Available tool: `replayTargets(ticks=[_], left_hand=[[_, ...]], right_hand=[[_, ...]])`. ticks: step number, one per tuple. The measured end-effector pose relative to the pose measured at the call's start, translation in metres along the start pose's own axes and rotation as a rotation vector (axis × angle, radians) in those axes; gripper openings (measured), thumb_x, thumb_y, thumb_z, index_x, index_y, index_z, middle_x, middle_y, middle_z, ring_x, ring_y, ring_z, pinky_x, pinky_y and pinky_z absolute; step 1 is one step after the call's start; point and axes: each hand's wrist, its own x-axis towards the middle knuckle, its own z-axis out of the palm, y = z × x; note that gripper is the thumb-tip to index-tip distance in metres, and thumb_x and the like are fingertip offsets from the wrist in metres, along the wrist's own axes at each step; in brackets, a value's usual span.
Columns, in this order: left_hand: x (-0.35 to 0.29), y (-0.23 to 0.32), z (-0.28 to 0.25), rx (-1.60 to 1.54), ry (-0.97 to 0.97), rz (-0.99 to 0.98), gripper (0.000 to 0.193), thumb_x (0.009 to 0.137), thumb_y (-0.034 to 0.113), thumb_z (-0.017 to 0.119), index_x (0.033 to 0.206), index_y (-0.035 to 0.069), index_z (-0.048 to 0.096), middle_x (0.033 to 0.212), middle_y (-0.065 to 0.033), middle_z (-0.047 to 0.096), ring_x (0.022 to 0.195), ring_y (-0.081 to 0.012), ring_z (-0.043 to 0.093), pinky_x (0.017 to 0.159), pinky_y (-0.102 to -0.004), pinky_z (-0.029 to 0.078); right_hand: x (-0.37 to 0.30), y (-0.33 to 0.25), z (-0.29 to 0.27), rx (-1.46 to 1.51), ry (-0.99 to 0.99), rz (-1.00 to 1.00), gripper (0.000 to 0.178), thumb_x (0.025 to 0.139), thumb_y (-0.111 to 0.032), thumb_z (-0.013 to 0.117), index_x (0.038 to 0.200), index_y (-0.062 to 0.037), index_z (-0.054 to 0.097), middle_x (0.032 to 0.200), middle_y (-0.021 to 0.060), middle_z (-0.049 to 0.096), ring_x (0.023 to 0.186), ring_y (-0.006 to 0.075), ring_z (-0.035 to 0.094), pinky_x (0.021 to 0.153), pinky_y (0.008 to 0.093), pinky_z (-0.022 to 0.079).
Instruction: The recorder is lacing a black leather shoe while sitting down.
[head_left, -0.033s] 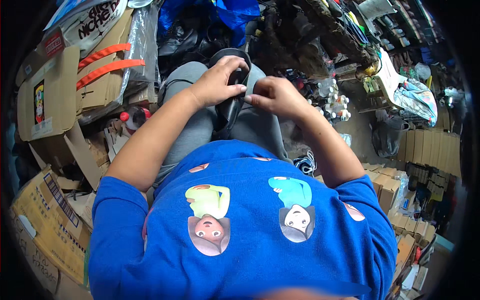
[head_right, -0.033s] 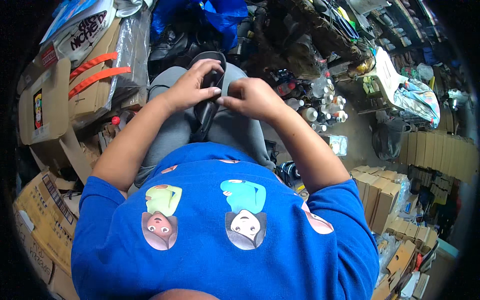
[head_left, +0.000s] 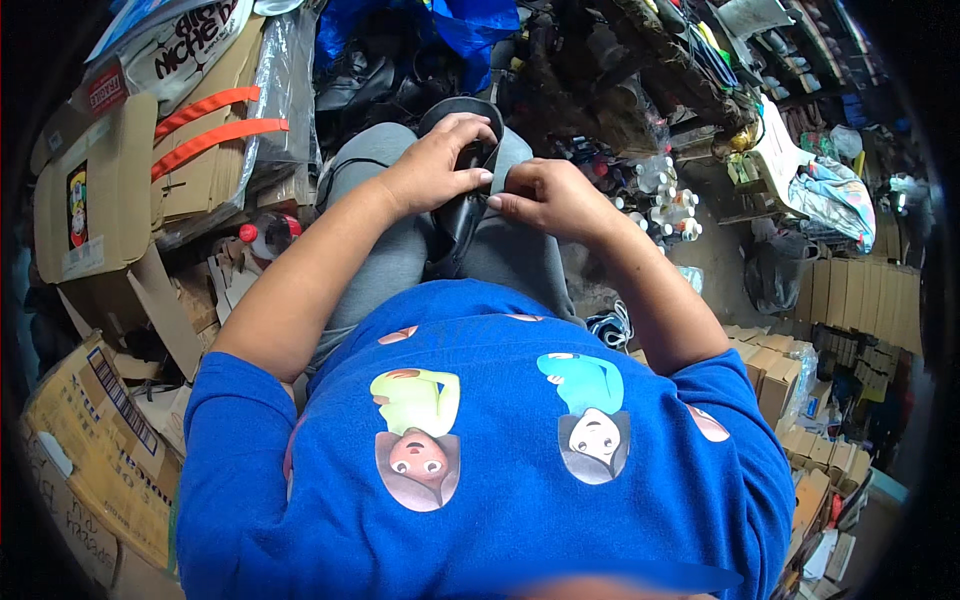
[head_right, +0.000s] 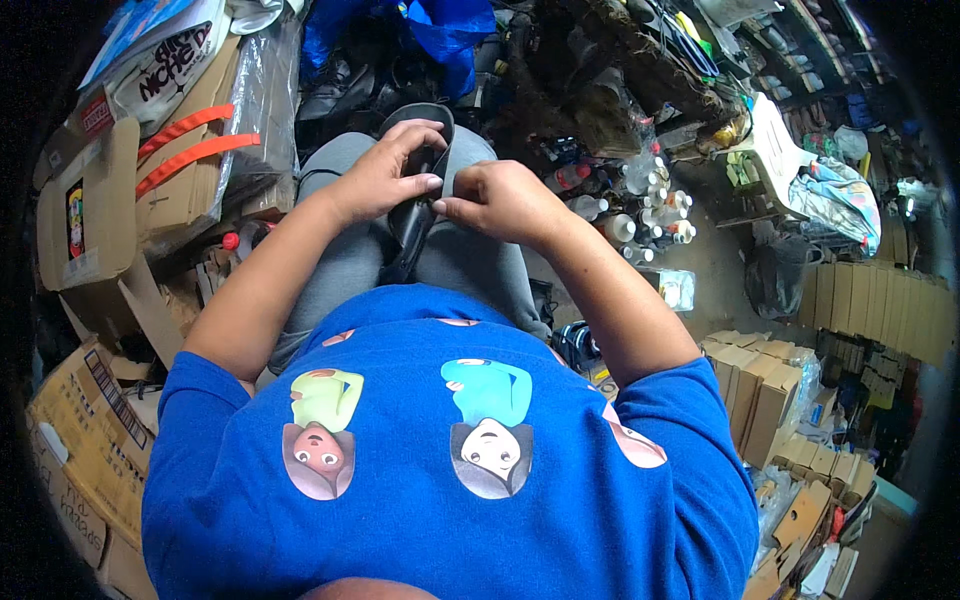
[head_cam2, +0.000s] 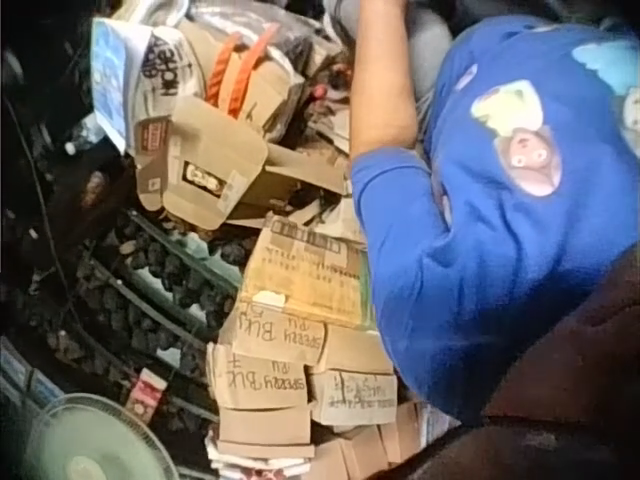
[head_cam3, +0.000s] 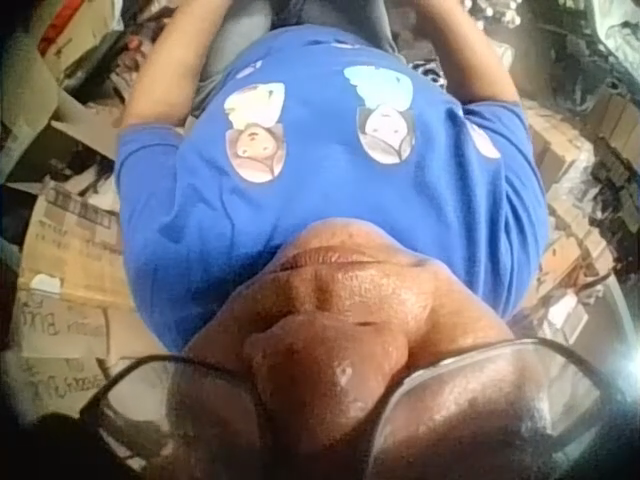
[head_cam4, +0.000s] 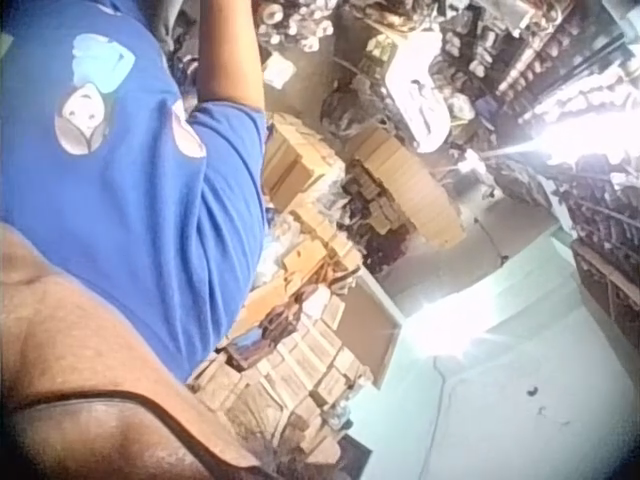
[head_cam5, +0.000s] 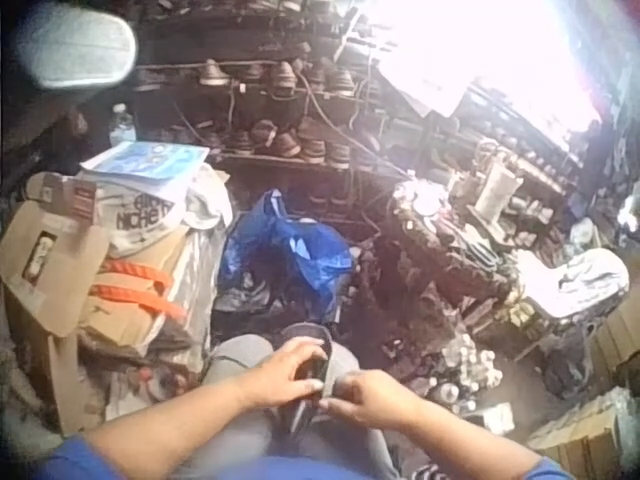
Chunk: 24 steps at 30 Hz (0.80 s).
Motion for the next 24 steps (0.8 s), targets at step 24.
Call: replayTargets(ticks=[24], left_hand=[[0.026,0.012,-0.039,0.209,-0.330,-0.161,0.043,0.070,0.011,0.076,0.111,0.018,0.069,0.118,-0.0075,0.050,0.115,-0.0247,0.050,0.101,-0.0346,0.041]], right_hand=[[-0.006,-0.005,-0.012,-0.139,0.090,-0.064,0.019,0.078,-0.011,0.066,0.096,-0.0096,0.072,0.084,0.0126,0.063,0.079,0.0268,0.064,0.072,0.0355,0.052]])
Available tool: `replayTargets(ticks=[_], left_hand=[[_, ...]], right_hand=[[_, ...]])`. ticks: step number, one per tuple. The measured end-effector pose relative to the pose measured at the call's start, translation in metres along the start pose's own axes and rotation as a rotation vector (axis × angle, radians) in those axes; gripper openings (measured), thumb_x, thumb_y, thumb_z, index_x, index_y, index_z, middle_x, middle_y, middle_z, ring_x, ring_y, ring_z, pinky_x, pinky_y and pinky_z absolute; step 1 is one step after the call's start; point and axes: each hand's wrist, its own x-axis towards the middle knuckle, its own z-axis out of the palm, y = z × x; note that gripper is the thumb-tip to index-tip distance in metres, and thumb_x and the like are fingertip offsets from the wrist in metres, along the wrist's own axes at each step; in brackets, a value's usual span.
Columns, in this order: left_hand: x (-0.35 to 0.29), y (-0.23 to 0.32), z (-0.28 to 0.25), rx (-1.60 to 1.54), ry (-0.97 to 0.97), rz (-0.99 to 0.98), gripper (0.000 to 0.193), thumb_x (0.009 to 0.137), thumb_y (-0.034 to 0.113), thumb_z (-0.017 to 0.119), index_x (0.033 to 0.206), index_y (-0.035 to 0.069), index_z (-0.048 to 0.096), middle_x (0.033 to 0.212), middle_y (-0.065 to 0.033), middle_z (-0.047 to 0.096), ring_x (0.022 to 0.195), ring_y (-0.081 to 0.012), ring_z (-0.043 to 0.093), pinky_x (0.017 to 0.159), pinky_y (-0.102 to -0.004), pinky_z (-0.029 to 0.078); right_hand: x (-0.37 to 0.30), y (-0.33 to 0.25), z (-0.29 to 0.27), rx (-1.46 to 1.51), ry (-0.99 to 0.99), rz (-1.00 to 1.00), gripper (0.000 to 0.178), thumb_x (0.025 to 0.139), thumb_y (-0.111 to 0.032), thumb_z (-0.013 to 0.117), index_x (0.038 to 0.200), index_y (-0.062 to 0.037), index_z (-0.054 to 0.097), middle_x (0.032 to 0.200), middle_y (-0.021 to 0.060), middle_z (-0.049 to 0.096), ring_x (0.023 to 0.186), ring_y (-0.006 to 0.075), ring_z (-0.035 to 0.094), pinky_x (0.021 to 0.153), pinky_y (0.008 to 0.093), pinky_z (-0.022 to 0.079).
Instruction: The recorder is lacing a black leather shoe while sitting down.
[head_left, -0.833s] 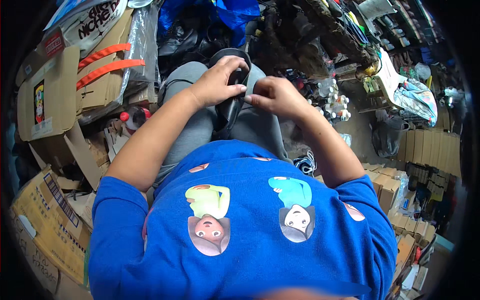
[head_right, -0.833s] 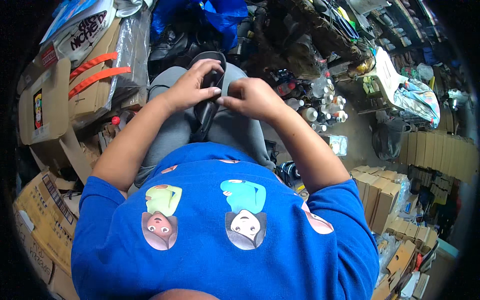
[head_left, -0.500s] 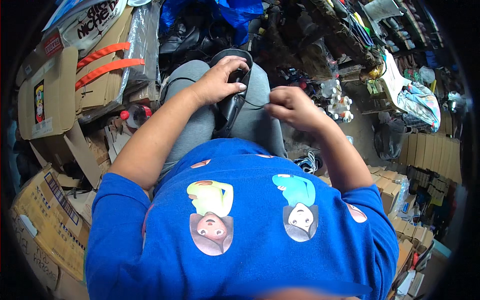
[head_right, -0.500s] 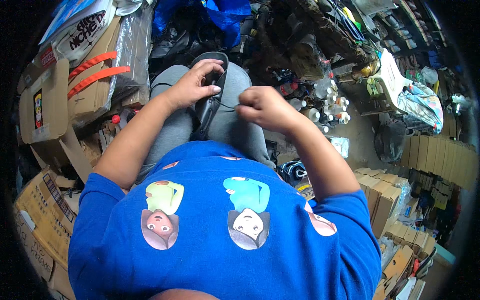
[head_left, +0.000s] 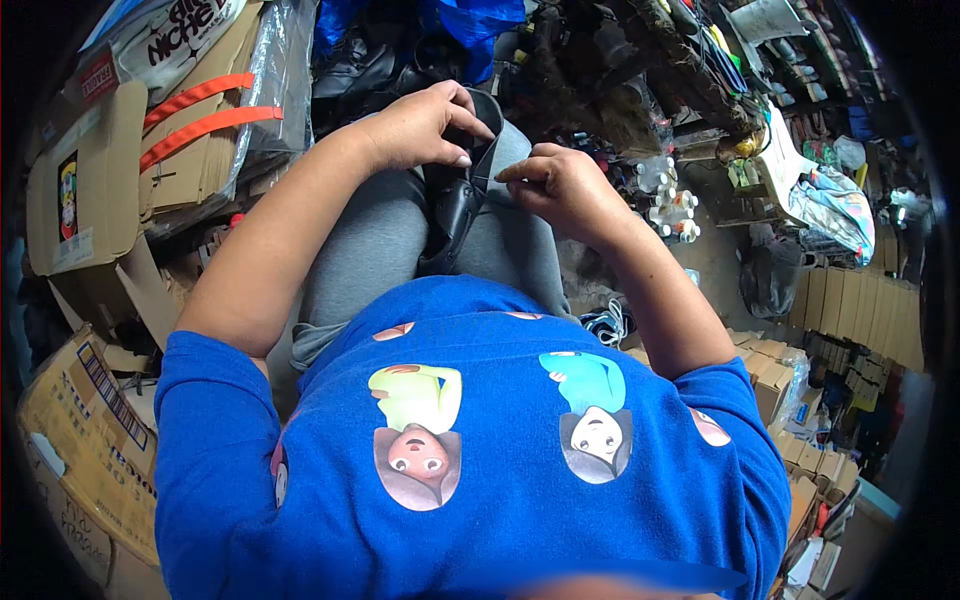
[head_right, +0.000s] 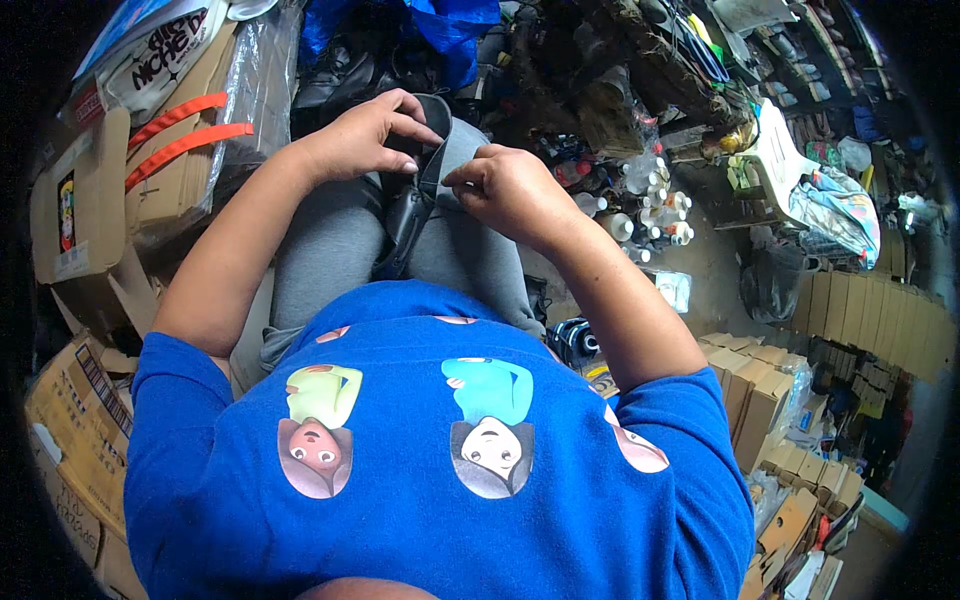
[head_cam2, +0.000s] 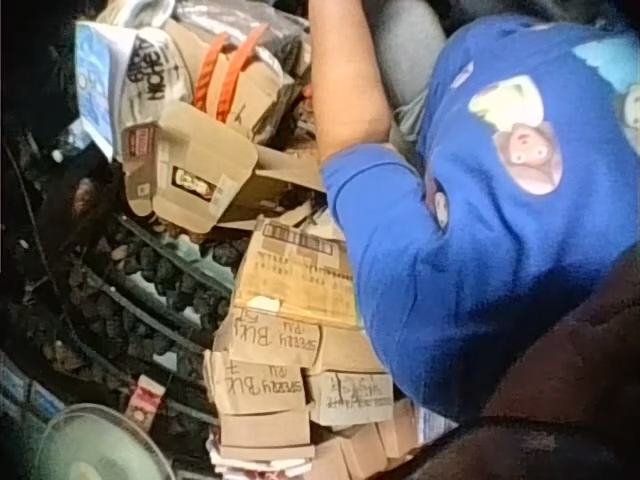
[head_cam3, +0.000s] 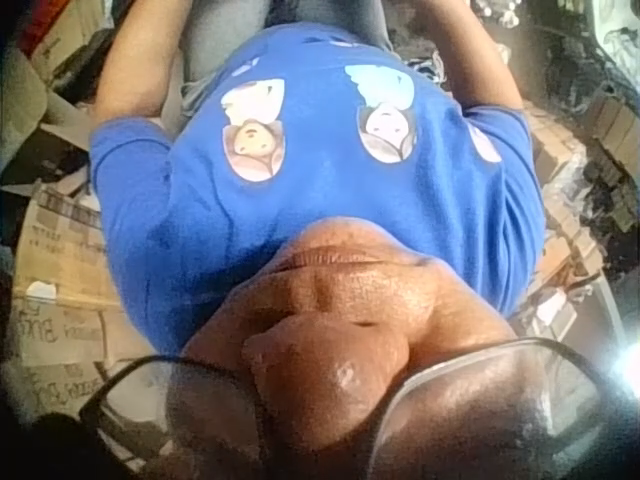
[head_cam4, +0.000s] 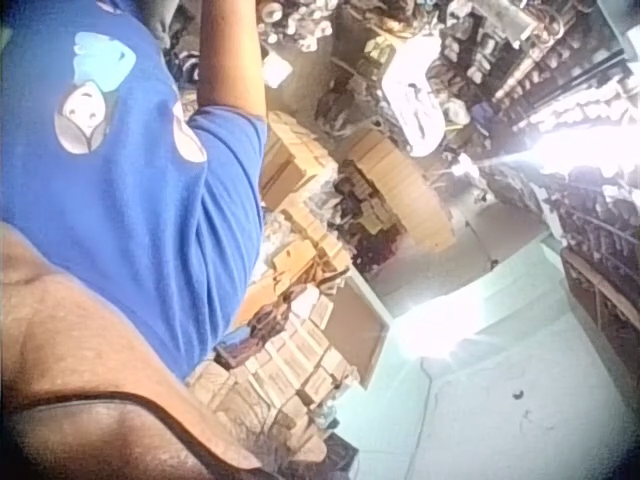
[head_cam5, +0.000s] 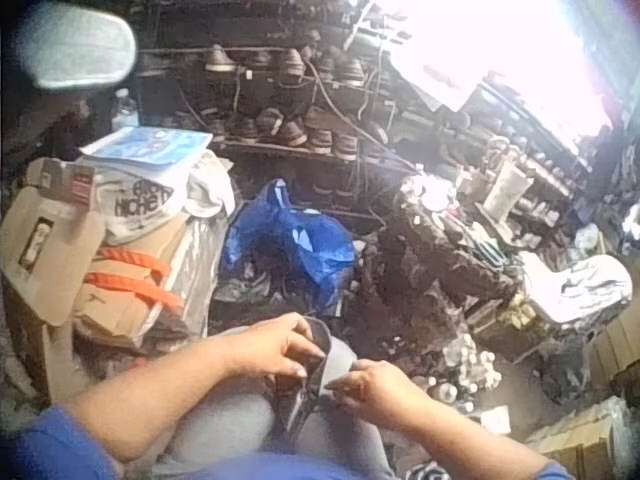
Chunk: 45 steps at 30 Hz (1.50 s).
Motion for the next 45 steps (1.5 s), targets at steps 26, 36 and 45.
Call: replayTargets(ticks=[26,36,45], left_hand=[[-0.002,-0.001,-0.002,-0.004,-0.002,0.051,0.044,0.071,0.007,0.076,0.114,0.016,0.068,0.131,-0.0086,0.045,0.118,-0.0258,0.051,0.101,-0.0353,0.043],[0.012,0.005,-0.016,0.071,-0.132,0.008,0.025,0.071,0.014,0.076,0.094,0.007,0.067,0.098,-0.0087,0.056,0.094,-0.0243,0.058,0.083,-0.0345,0.047],[0.021,-0.004,-0.015,-0.086,-0.219,0.074,0.018,0.071,0.010,0.074,0.084,0.003,0.062,0.090,-0.0071,0.054,0.087,-0.0223,0.055,0.080,-0.0332,0.044]], right_hand=[[0.023,-0.017,-0.012,-0.124,-0.123,-0.043,0.022,0.073,-0.006,0.067,0.094,-0.0088,0.072,0.084,0.0119,0.064,0.077,0.0266,0.065,0.070,0.0346,0.053],[0.014,-0.008,-0.002,-0.075,-0.041,-0.054,0.019,0.074,-0.012,0.066,0.092,-0.0106,0.072,0.082,0.0125,0.065,0.078,0.0291,0.064,0.072,0.0385,0.051],[0.020,-0.010,-0.008,-0.205,-0.044,-0.129,0.019,0.076,-0.015,0.061,0.091,-0.0153,0.073,0.077,0.0060,0.063,0.077,0.0265,0.064,0.076,0.0415,0.046]])
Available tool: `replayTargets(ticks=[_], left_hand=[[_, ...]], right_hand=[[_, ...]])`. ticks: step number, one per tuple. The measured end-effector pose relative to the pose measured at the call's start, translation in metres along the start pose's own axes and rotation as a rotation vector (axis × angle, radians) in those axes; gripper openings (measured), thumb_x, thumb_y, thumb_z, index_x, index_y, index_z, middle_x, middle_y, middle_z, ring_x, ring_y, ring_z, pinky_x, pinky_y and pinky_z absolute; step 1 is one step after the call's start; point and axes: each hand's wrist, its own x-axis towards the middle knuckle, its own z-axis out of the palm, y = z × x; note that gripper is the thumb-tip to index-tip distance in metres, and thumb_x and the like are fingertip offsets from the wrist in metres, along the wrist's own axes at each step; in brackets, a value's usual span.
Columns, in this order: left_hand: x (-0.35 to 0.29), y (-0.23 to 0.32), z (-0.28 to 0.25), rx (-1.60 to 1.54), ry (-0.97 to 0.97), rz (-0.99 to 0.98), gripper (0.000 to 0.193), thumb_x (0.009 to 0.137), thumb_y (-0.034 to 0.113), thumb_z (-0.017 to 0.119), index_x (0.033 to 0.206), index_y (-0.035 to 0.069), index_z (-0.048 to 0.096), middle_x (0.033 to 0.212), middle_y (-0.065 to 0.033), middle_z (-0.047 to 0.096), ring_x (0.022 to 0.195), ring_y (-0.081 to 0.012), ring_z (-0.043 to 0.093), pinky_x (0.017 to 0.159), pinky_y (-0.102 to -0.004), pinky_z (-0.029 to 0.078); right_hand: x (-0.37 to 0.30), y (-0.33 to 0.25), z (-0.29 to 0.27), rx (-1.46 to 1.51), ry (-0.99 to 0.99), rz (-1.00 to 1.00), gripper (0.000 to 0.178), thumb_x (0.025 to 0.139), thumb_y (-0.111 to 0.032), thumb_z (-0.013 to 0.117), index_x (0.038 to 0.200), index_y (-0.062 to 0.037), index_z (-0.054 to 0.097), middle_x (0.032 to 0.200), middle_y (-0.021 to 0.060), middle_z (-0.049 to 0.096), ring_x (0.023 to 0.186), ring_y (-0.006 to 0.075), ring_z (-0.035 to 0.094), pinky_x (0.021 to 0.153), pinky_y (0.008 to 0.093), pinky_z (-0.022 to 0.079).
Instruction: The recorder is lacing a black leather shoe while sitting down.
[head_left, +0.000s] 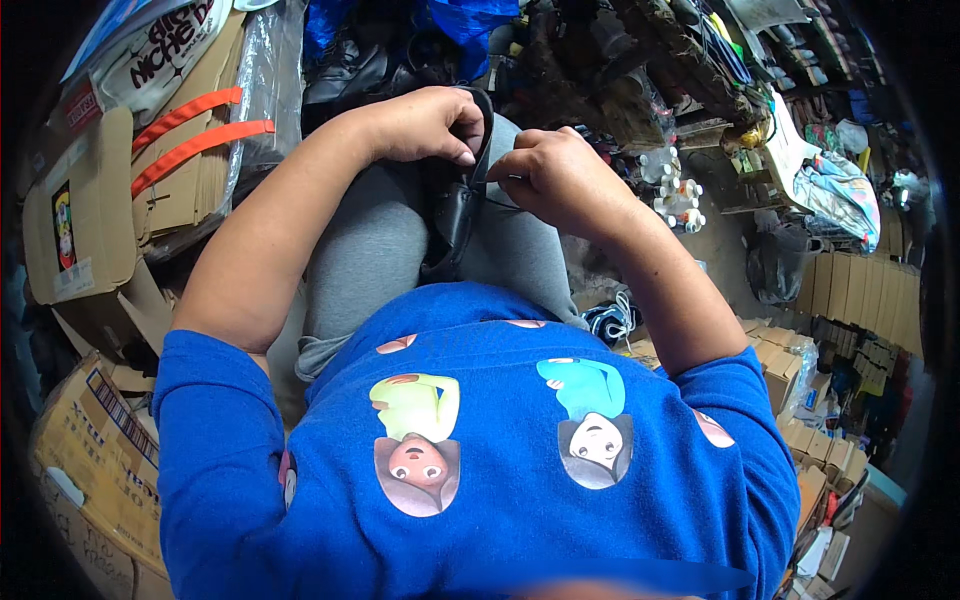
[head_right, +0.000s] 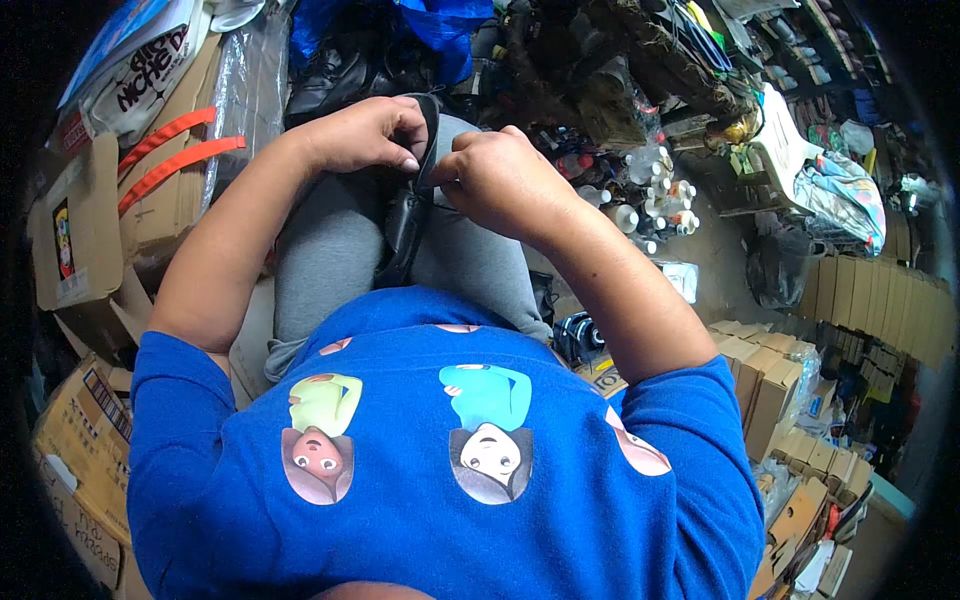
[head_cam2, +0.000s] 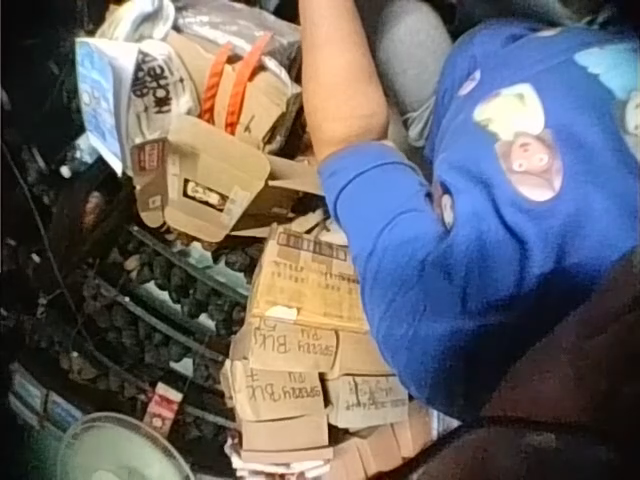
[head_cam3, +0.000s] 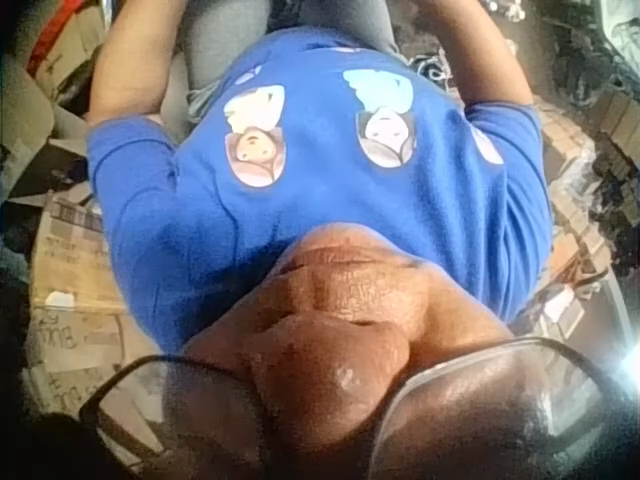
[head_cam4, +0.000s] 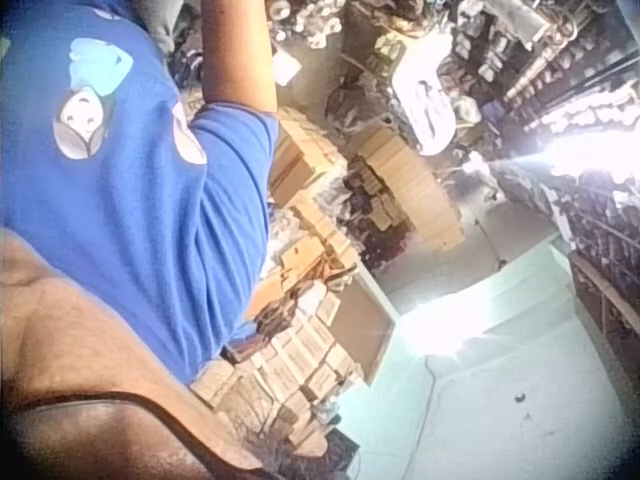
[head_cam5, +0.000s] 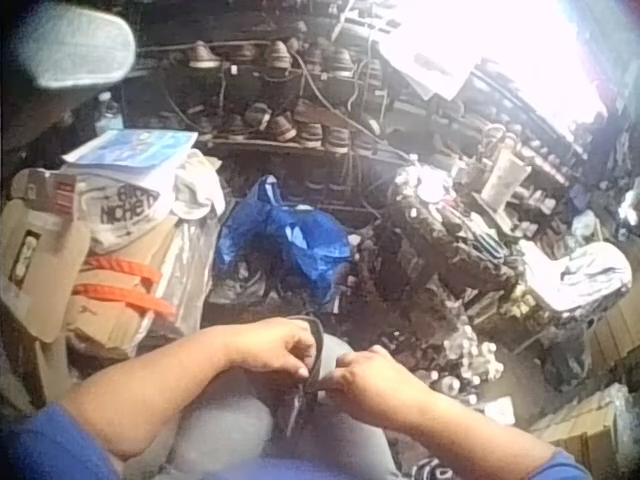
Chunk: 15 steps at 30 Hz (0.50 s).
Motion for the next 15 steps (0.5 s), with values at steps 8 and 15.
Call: replayTargets(ticks=[8,15], left_hand=[[-0.003,-0.001,0.003,-0.102,0.072,-0.011,0.016,0.071,0.008,0.073,0.081,0.003,0.062,0.088,-0.0048,0.051,0.087,-0.0184,0.053,0.080,-0.0300,0.043],[-0.002,-0.002,0.000,-0.102,0.052,-0.036,0.016,0.071,0.009,0.073,0.081,0.003,0.062,0.088,-0.0044,0.052,0.087,-0.0184,0.053,0.081,-0.0300,0.043]], right_hand=[[-0.002,-0.014,0.005,-0.147,0.057,-0.018,0.013,0.074,-0.012,0.059,0.082,-0.0112,0.069,0.073,0.0068,0.063,0.074,0.0253,0.063,0.075,0.0395,0.044],[-0.012,-0.013,0.018,-0.161,0.088,0.023,0.013,0.075,-0.013,0.060,0.084,-0.0117,0.069,0.071,0.0062,0.062,0.073,0.0249,0.063,0.074,0.0384,0.042]])
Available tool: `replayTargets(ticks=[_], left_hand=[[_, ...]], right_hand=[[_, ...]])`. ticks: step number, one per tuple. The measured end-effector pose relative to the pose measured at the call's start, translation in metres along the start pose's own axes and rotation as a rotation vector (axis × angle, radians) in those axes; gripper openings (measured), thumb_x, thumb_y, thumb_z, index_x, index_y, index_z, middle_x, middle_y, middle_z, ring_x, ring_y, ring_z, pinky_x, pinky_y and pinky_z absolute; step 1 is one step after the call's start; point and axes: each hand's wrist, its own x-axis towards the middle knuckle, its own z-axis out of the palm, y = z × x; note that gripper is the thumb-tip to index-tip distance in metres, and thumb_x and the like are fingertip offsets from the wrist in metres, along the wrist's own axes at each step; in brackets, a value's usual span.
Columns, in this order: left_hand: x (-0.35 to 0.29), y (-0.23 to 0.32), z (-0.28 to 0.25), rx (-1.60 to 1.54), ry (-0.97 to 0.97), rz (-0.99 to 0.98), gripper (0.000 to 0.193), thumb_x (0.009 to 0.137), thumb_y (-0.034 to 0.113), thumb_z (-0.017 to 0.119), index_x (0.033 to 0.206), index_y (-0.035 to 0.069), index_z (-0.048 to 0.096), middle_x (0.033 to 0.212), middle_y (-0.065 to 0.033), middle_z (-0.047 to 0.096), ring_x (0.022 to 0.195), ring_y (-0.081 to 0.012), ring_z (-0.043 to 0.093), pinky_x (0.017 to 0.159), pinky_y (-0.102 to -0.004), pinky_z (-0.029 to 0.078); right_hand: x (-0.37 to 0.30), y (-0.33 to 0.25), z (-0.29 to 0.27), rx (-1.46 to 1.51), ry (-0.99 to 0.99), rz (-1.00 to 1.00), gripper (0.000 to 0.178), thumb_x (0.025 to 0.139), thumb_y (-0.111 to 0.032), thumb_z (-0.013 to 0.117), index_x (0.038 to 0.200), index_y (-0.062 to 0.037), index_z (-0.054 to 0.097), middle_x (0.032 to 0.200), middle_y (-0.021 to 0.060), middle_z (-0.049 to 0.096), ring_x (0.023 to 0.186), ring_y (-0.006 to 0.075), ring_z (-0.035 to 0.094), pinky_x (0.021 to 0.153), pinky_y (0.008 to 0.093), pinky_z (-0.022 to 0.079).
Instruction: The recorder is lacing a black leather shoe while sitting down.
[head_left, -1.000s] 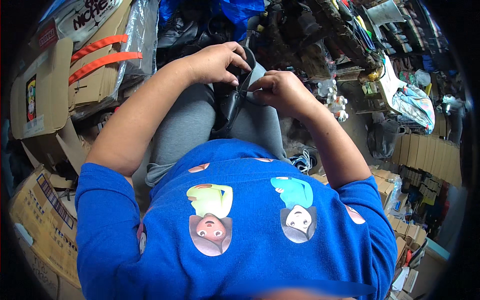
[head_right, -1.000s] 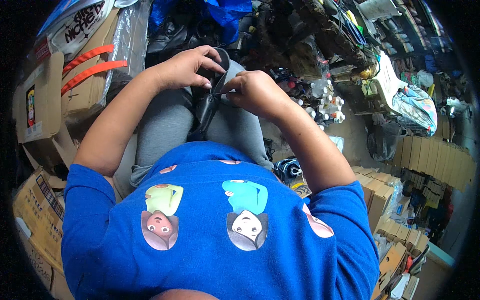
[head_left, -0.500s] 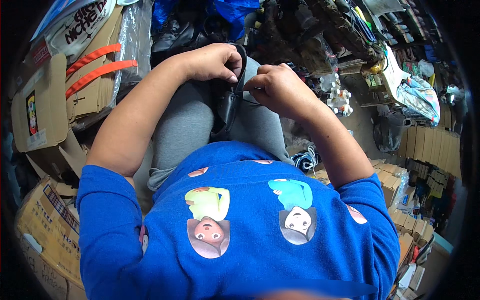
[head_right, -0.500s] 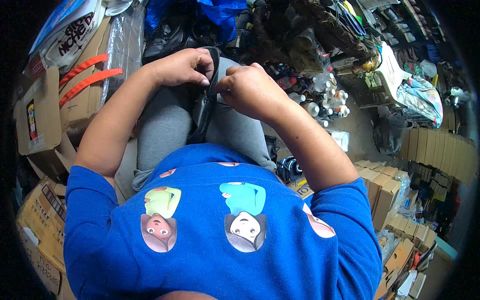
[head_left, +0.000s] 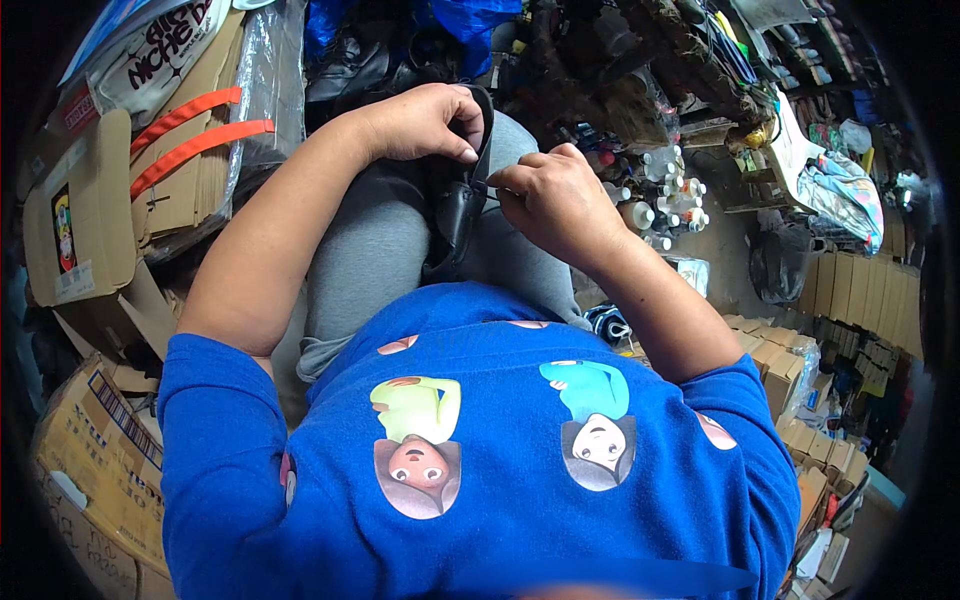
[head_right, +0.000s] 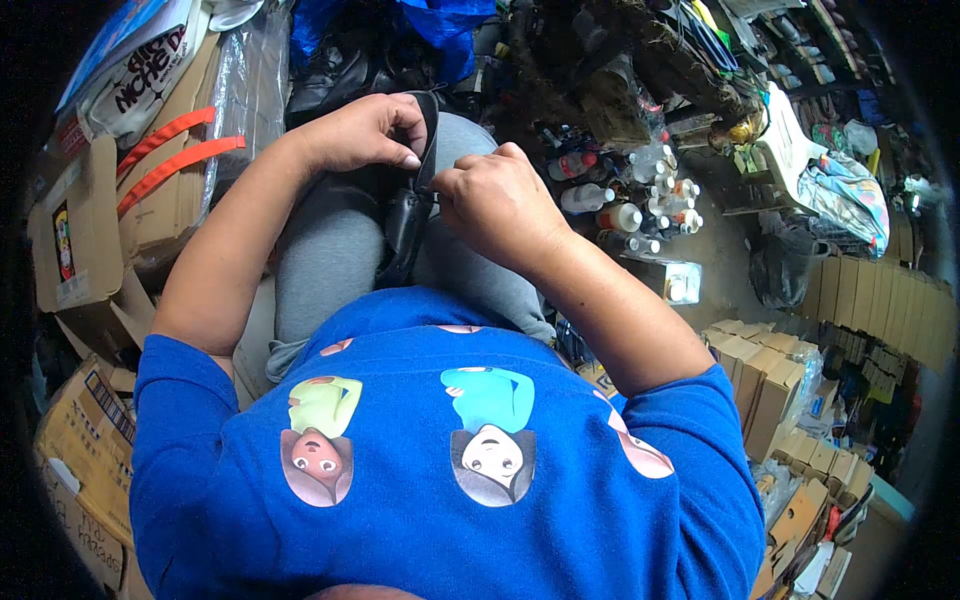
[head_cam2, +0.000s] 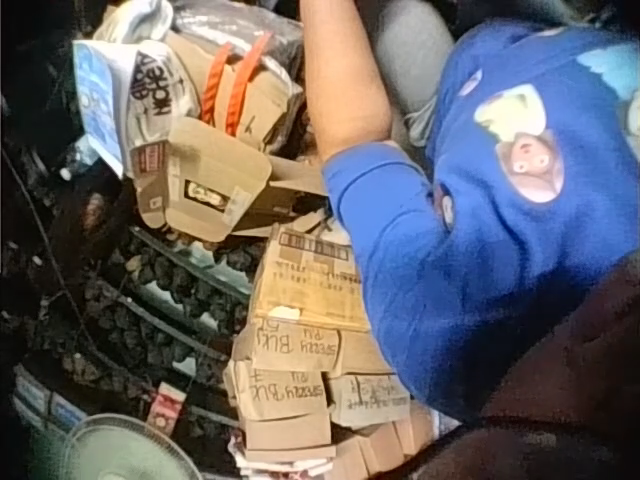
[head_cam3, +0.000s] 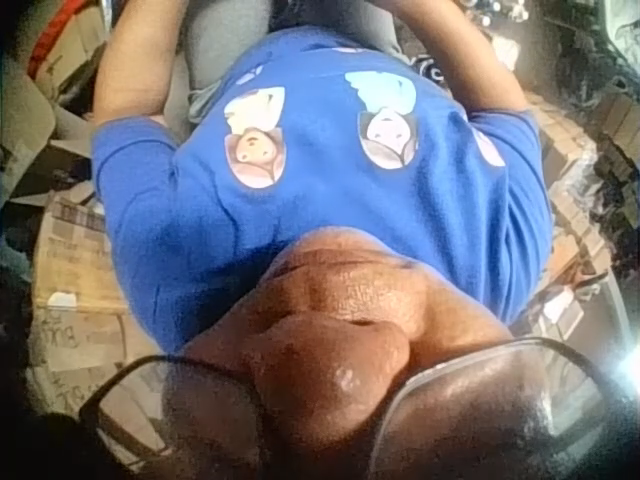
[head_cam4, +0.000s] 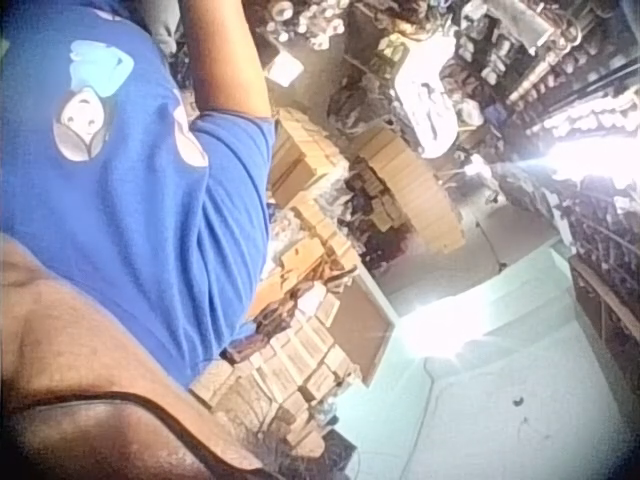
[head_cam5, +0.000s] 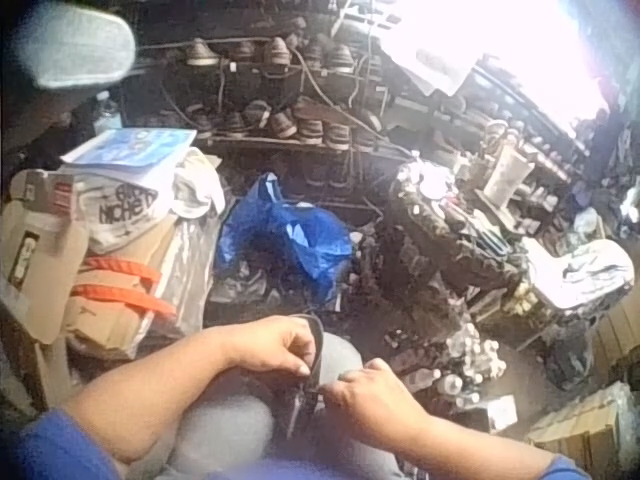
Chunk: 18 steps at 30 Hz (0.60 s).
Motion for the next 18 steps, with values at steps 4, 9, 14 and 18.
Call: replayTargets(ticks=[4,9,14,18], left_hand=[[0.004,0.004,-0.001,0.013,-0.022,-0.012,0.016,0.072,0.011,0.073,0.083,0.004,0.064,0.089,-0.0043,0.052,0.089,-0.0186,0.053,0.081,-0.0301,0.044],[0.002,-0.005,0.000,0.061,0.039,0.064,0.024,0.070,0.009,0.075,0.092,0.006,0.066,0.100,-0.0057,0.052,0.098,-0.0197,0.054,0.087,-0.0299,0.045],[-0.002,-0.010,0.000,0.084,0.004,0.069,0.044,0.061,0.003,0.078,0.103,0.010,0.068,0.116,-0.0061,0.049,0.112,-0.0233,0.049,0.098,-0.0328,0.042],[-0.002,-0.010,0.004,0.082,0.037,0.052,0.044,0.059,0.004,0.078,0.102,0.010,0.068,0.117,-0.0060,0.049,0.113,-0.0237,0.048,0.099,-0.0332,0.041]], right_hand=[[0.000,0.007,0.007,0.115,0.065,-0.003,0.014,0.079,-0.015,0.060,0.088,-0.0140,0.071,0.074,0.0061,0.062,0.073,0.0248,0.063,0.073,0.0387,0.043],[0.006,0.025,0.005,0.260,0.013,0.003,0.018,0.080,-0.014,0.063,0.095,-0.0168,0.073,0.079,0.0065,0.062,0.074,0.0236,0.063,0.071,0.0384,0.047],[0.007,0.046,0.013,0.715,-0.175,0.162,0.027,0.080,-0.003,0.065,0.103,-0.0157,0.073,0.085,0.0041,0.054,0.078,0.0154,0.057,0.072,0.0289,0.048],[0.011,0.053,0.022,0.802,-0.204,0.168,0.026,0.081,-0.002,0.065,0.103,-0.0143,0.073,0.083,-0.0007,0.051,0.080,0.0103,0.054,0.072,0.0251,0.045]])
